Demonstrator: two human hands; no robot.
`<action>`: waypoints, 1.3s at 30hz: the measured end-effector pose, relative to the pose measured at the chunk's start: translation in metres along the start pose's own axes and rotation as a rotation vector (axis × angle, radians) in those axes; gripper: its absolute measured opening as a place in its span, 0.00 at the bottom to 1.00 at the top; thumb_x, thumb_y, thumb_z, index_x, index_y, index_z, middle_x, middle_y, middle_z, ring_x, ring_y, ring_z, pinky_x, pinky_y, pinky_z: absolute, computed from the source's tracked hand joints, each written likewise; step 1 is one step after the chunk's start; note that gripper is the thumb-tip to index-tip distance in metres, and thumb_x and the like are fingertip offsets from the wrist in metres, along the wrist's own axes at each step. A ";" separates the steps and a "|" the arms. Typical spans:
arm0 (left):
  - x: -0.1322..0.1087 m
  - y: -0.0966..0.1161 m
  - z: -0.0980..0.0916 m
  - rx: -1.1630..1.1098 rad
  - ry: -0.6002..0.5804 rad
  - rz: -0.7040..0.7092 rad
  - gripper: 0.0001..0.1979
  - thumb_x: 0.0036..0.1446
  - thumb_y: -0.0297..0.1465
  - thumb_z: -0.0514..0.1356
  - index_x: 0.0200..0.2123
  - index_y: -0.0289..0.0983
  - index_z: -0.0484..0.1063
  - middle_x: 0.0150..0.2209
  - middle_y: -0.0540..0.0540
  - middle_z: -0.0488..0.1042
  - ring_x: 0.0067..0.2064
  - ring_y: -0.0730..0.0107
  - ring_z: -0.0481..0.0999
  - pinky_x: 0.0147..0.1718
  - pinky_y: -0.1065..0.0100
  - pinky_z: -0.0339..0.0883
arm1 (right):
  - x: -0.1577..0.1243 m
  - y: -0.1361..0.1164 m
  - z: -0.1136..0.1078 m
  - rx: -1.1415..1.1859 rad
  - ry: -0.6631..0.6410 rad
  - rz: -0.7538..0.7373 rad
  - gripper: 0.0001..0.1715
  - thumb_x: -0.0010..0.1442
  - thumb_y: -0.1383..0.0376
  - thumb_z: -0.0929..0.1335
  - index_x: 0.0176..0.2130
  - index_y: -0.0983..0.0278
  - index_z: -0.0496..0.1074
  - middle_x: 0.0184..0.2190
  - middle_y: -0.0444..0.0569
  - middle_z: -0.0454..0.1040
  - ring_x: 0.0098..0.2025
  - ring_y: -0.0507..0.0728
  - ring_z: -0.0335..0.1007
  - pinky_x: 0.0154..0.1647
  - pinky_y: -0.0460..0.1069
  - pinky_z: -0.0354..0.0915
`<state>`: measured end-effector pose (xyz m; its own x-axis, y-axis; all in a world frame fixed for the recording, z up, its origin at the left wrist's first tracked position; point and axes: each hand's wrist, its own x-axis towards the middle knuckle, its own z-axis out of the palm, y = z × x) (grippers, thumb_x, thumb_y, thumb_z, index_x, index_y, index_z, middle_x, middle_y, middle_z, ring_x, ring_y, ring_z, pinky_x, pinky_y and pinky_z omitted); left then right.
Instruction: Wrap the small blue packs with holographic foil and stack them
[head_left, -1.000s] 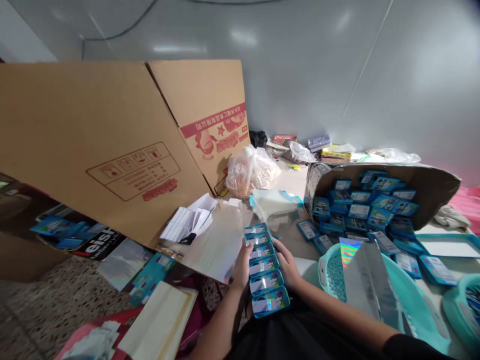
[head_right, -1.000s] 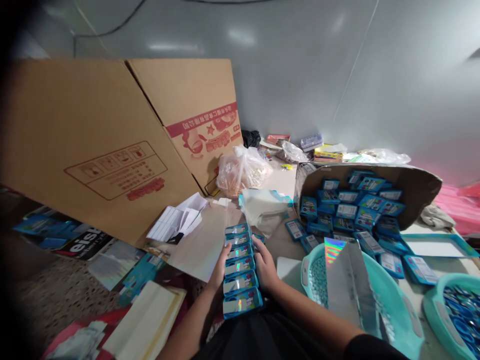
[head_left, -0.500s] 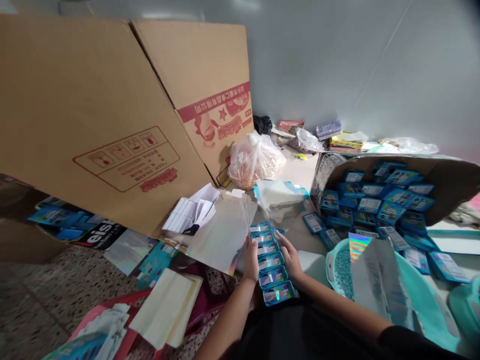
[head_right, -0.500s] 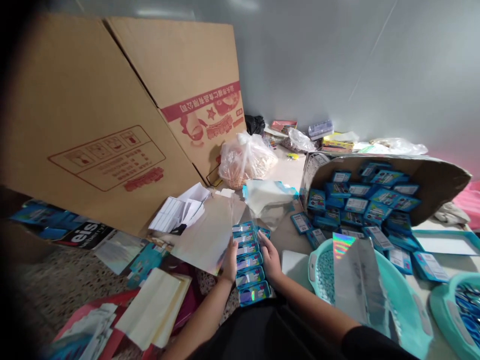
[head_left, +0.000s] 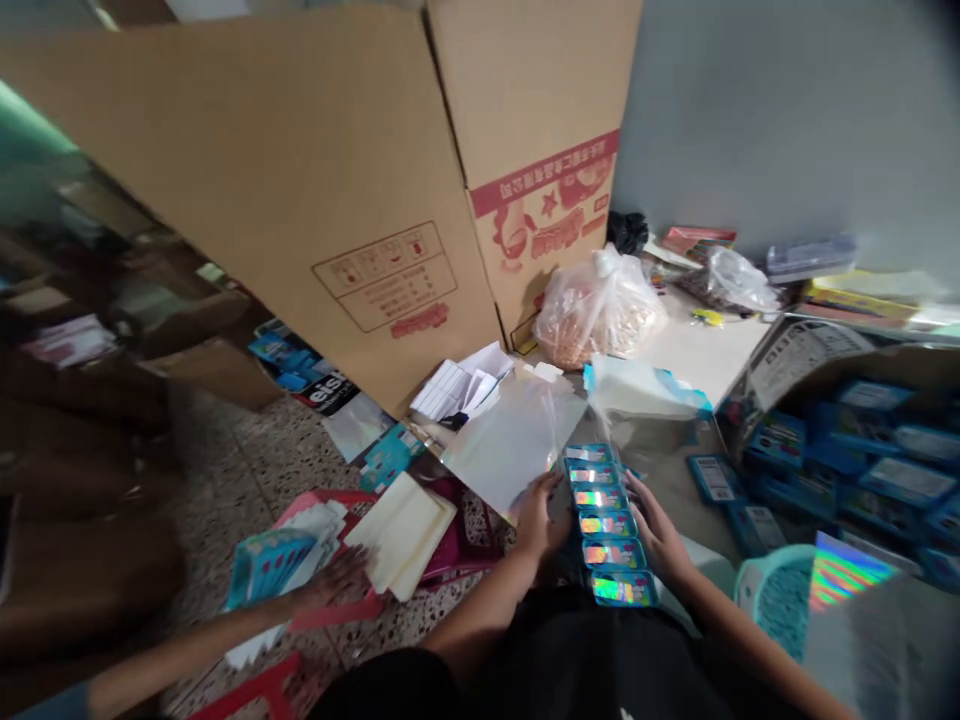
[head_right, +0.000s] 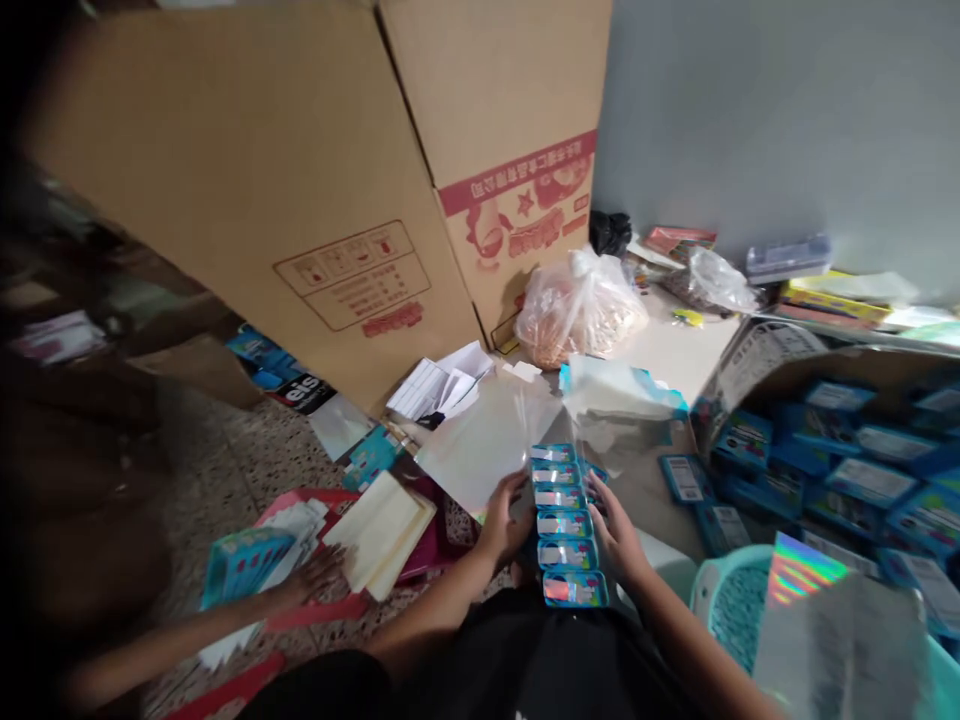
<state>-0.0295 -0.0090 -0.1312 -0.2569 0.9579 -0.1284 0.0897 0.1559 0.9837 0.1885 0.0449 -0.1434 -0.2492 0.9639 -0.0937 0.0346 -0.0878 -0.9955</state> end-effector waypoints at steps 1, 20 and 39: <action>0.001 -0.001 0.005 0.036 0.032 0.025 0.28 0.48 0.31 0.65 0.54 0.39 0.69 0.61 0.39 0.64 0.63 0.54 0.62 0.62 0.56 0.56 | 0.002 0.005 -0.003 -0.020 0.000 -0.012 0.35 0.58 0.52 0.70 0.62 0.57 0.65 0.60 0.55 0.69 0.58 0.65 0.67 0.60 0.64 0.62; 0.006 0.023 0.009 0.674 -0.007 0.024 0.15 0.64 0.38 0.49 0.41 0.39 0.72 0.43 0.42 0.77 0.46 0.61 0.75 0.45 0.64 0.64 | 0.024 -0.010 -0.010 -0.678 -0.127 -0.246 0.39 0.61 0.63 0.63 0.69 0.60 0.51 0.57 0.56 0.72 0.48 0.62 0.77 0.48 0.56 0.72; 0.003 0.028 -0.009 0.788 -0.202 0.135 0.11 0.54 0.34 0.55 0.37 0.39 0.75 0.38 0.42 0.78 0.41 0.57 0.77 0.41 0.62 0.67 | 0.036 -0.020 0.005 -0.489 -0.106 -0.458 0.29 0.62 0.65 0.64 0.61 0.56 0.66 0.56 0.52 0.73 0.56 0.61 0.71 0.57 0.55 0.67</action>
<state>-0.0364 -0.0044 -0.1029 -0.0243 0.9937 -0.1095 0.7756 0.0879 0.6250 0.1740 0.0802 -0.1273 -0.4355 0.8446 0.3114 0.3308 0.4718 -0.8173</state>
